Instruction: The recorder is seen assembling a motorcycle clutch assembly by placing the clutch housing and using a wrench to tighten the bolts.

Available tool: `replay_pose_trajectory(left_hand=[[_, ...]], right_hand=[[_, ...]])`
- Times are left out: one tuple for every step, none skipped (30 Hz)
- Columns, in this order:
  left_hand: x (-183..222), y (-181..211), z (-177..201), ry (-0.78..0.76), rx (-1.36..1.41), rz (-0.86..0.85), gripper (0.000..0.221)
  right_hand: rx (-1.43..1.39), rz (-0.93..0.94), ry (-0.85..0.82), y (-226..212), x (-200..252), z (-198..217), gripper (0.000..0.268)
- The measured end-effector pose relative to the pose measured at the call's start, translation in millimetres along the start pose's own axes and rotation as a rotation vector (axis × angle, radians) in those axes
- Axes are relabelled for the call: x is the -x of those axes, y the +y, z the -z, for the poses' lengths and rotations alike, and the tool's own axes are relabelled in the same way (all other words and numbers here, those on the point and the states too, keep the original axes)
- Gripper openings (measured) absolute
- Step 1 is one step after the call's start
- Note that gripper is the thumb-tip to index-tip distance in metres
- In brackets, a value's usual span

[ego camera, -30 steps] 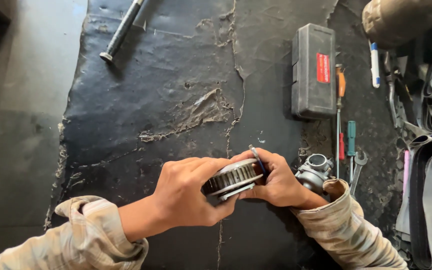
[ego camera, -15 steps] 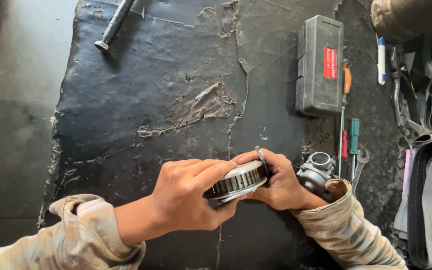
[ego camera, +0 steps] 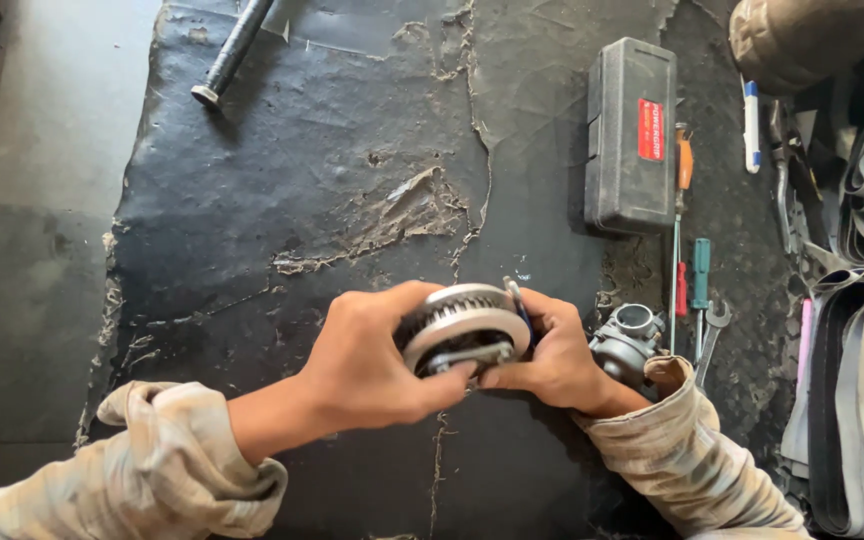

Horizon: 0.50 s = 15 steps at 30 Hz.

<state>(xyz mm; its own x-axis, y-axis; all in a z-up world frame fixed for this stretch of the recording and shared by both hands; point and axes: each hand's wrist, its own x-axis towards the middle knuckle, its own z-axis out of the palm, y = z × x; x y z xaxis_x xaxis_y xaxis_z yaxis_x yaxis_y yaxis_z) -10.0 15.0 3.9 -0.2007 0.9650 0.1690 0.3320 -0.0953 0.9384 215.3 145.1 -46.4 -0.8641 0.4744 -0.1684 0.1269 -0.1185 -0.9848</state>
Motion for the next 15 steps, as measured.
replay_pose_trajectory(left_hand=[[-1, -5, -1, 0.003, -0.004, -0.006, 0.048], [-3, -9, -1, -0.032, 0.113, 0.116, 0.048], [-4, -13, -2, -0.072, 0.23, 0.239, 0.048], [-5, -19, -4, -0.072, 0.226, 0.233, 0.048], [-7, -25, -6, -0.081, 0.337, 0.312, 0.047], [-9, -30, -8, -0.089, 0.447, 0.391, 0.045], [-10, -31, -7, -0.089, 0.44, 0.385, 0.045], [-11, -33, -7, -0.089, 0.554, 0.461, 0.045], [-12, -34, -6, -0.091, 0.668, 0.535, 0.044], [-13, -33, -4, -0.093, 0.66, 0.528, 0.044], [-14, -33, -3, -0.116, 0.751, 0.574, 0.047], [-16, -33, -2, -0.139, 0.842, 0.621, 0.049], [-15, -34, -2, -0.143, 0.836, 0.616, 0.049], [-15, -36, -2, -0.192, 0.923, 0.6, 0.056], [-14, -38, -1, -0.238, 1.01, 0.582, 0.063]], right_hand=[[0.003, 0.007, -0.001, 0, -1, 0, 0.061], [-0.015, 0.002, 0.014, 0, -2, 1, 0.062], [-0.035, -0.002, 0.032, 1, -3, 1, 0.063], [-0.033, 0.005, 0.033, 0, -2, 1, 0.063], [-0.087, 0.006, 0.055, 0, -3, 0, 0.063], [-0.142, 0.008, 0.077, 0, -3, 0, 0.064], [-0.142, 0.017, 0.077, -3, -5, -1, 0.064], [-0.166, 0.0, 0.106, -6, -6, -2, 0.062], [-0.189, -0.016, 0.137, -9, -7, -2, 0.06], [-0.189, -0.005, 0.139, -14, -10, -3, 0.06], [-0.248, -0.05, 0.121, -19, -12, -4, 0.058], [-0.307, -0.095, 0.103, -24, -13, -4, 0.056], [-0.307, -0.087, 0.106, -22, -13, 0, 0.056], [-0.352, -0.141, 0.092, -19, -12, 4, 0.051], [-0.395, -0.195, 0.073, -17, -12, 8, 0.046]])
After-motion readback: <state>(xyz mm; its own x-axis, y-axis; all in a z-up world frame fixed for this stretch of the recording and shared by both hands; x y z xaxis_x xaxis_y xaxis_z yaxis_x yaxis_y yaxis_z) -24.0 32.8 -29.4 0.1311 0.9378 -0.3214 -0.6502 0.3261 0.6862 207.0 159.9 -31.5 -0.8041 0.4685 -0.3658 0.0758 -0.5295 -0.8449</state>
